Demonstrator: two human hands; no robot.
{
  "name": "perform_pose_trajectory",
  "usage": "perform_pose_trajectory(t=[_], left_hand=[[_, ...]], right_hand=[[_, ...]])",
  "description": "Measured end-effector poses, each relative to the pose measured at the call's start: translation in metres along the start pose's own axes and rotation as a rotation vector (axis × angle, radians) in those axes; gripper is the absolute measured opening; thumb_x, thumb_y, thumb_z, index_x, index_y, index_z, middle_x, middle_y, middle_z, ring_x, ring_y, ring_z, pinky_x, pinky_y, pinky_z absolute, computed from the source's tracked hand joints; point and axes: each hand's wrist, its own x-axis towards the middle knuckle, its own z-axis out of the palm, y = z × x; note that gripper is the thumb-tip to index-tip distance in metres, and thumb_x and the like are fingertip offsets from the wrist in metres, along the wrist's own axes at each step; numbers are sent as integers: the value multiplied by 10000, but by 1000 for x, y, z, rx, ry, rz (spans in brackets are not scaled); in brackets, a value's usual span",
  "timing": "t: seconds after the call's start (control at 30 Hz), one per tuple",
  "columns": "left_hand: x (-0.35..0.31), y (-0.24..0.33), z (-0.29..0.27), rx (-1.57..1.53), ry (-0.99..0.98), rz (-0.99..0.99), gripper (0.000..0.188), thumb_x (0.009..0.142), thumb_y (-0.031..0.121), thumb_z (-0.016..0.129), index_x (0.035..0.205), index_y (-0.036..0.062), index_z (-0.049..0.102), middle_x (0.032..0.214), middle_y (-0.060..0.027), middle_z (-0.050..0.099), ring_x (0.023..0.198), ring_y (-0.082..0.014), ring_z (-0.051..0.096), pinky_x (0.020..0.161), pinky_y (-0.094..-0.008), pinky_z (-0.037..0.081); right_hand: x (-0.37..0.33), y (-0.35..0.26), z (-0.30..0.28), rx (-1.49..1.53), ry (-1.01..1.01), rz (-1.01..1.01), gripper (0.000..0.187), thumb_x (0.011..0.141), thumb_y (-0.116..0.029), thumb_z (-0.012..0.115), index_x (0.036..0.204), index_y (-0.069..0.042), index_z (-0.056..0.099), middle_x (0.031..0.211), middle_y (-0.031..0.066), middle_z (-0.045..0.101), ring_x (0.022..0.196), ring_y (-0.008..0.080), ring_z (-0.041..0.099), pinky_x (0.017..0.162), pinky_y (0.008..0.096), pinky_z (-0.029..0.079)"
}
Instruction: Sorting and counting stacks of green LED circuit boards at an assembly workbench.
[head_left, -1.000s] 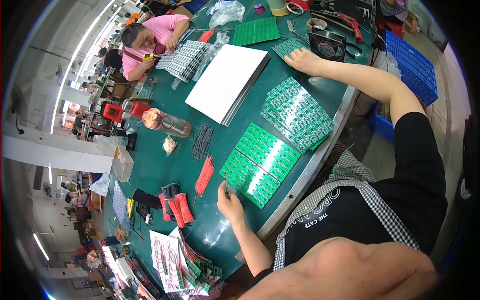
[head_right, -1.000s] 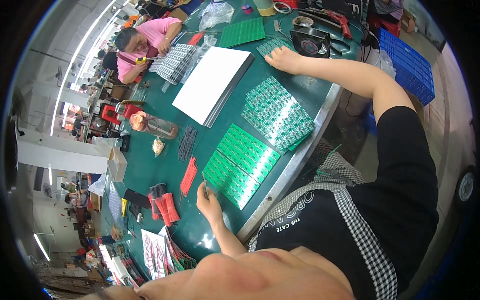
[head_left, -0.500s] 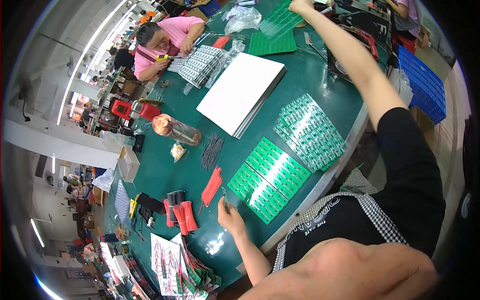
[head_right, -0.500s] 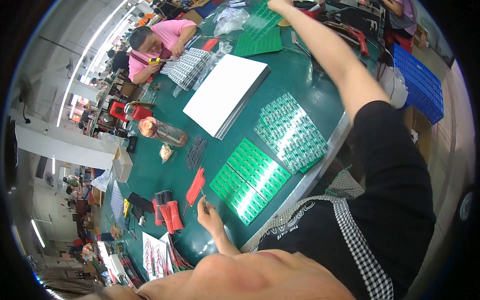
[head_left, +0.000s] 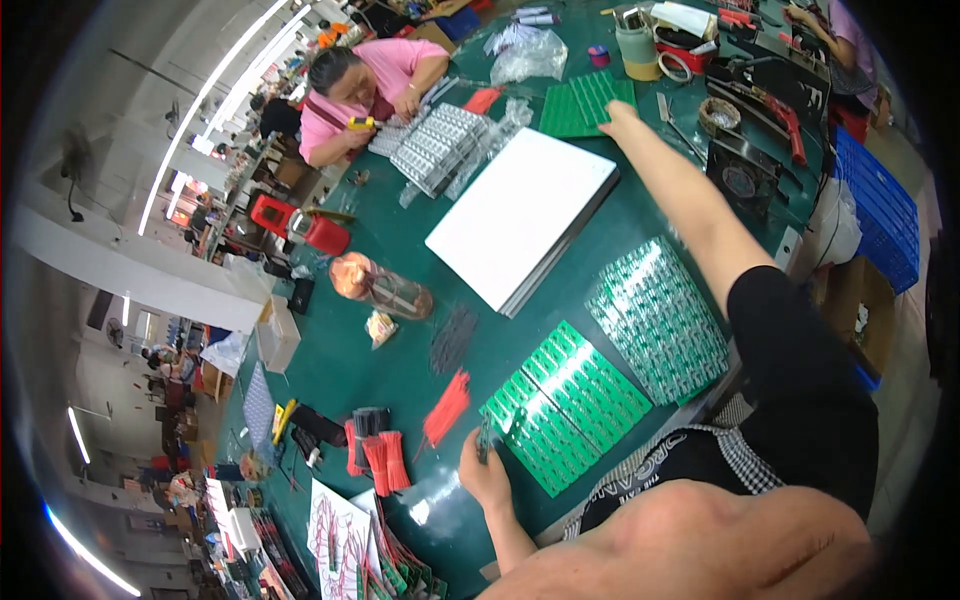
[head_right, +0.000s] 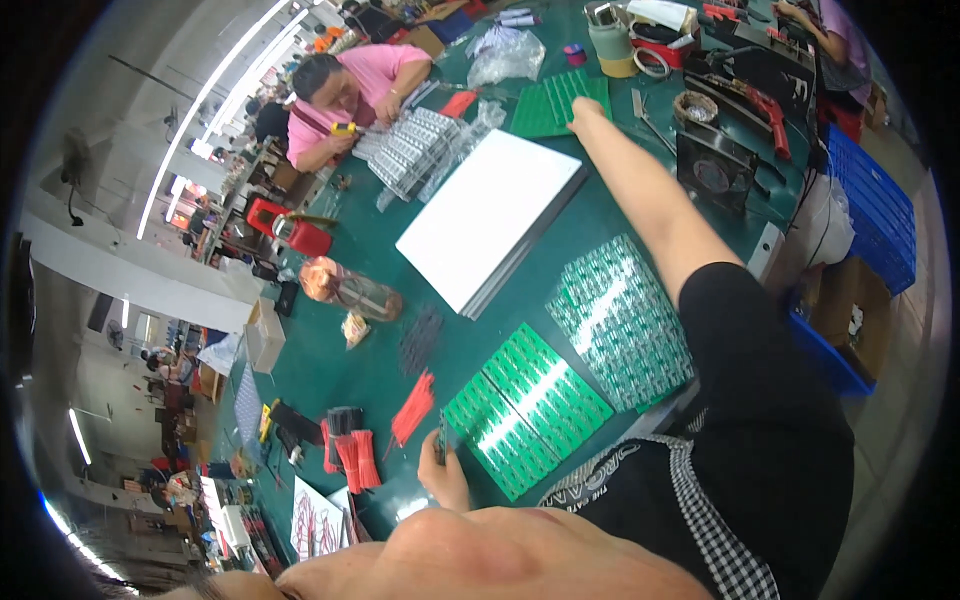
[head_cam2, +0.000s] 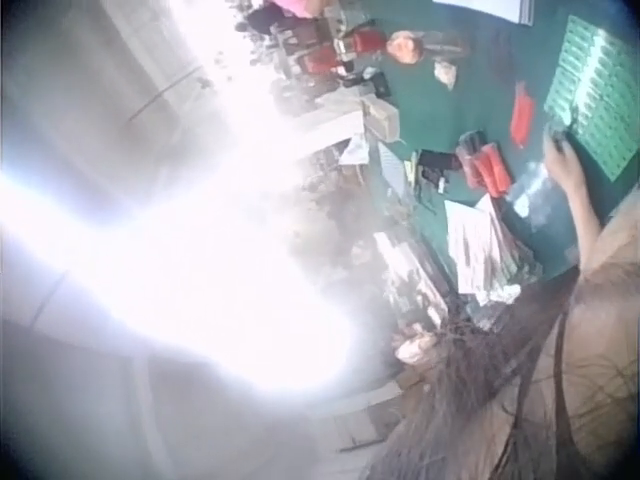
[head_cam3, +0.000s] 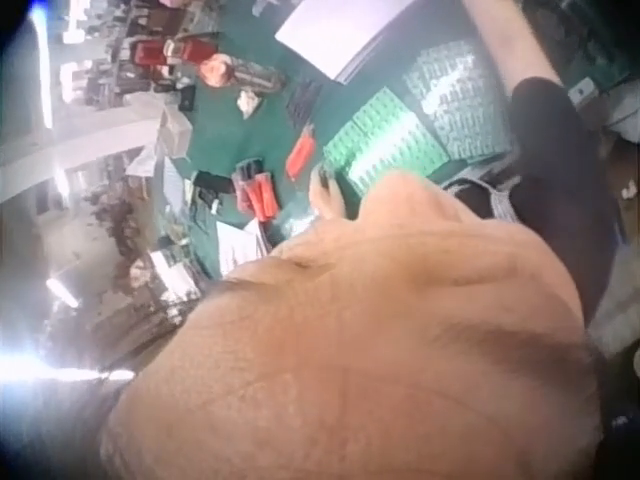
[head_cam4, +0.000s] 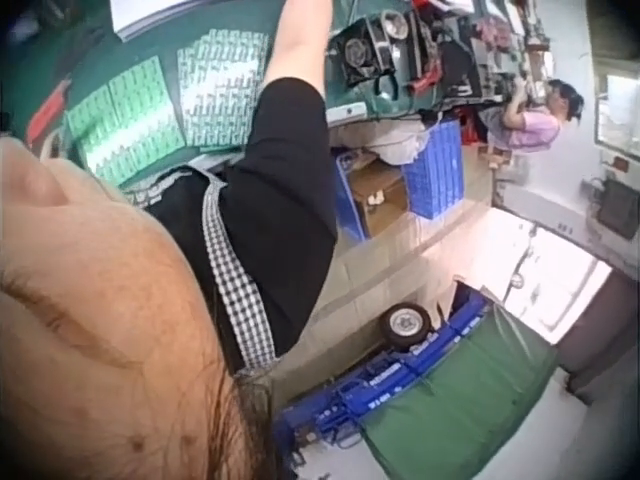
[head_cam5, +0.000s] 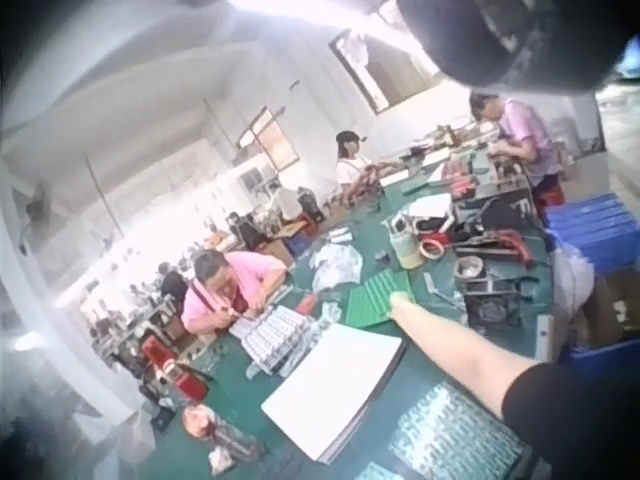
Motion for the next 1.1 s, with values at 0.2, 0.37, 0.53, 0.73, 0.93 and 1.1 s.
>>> perform_pose_trajectory(t=[0.2, 0.37, 0.53, 0.73, 0.93, 1.1], left_hand=[[3, 5, -2, 68, 84, 140, 321, 726, -14, 553, 1044, 22, 579, 936, -158, 622, 820, -298, 608, 734, -349, 464], [0, -3, -31, -275, 90, 54, 311, 835, 52, 532, 1130, -42, 513, 733, 1, 486, 627, -80, 423, 580, -225, 371], [-13, 54, -39, -1204, -405, -299, 376, 880, 87, 461, 1235, -32, 432, 809, -14, 506, 690, -101, 469, 609, -220, 387], [-55, 90, 21, -1801, -444, -405, 386, 917, 107, 441, 1285, 46, 342, 1011, -103, 565, 927, -207, 558, 843, -343, 462], [-79, 120, 40, -1668, -502, -334, 401, 930, 136, 419, 1301, 38, 303, 1082, -139, 548, 1034, -235, 539, 922, -373, 434], [-79, 134, 36, -1468, -460, -352, 385, 933, 164, 428, 1284, 28, 346, 1036, -126, 569, 965, -189, 554, 833, -306, 454]], right_hand=[[-182, -70, -51, -384, -811, -18, 333, 874, -211, 531, 1124, 10, 534, 1046, 73, 603, 914, 134, 582, 791, 269, 486], [-360, -91, -122, -892, -1348, -199, 291, 878, -230, 522, 1069, -20, 583, 835, 21, 615, 683, 63, 568, 610, 185, 457], [-416, -69, -191, -925, -1322, -75, 233, 850, -166, 527, 1002, -7, 603, 790, 51, 635, 636, 96, 591, 570, 202, 463], [-472, 33, -238, -1086, -1282, -113, 303, 886, -156, 523, 1141, 8, 518, 931, 71, 602, 795, 89, 565, 687, 245, 472], [-478, 49, -259, -958, -1217, 122, 147, 865, -144, 564, 888, 1, 554, 720, -6, 561, 617, 36, 516, 536, 188, 420], [-470, 48, -265, -872, -1189, 235, 130, 846, -130, 586, 857, -1, 580, 706, 0, 575, 604, 36, 512, 493, 199, 409]])
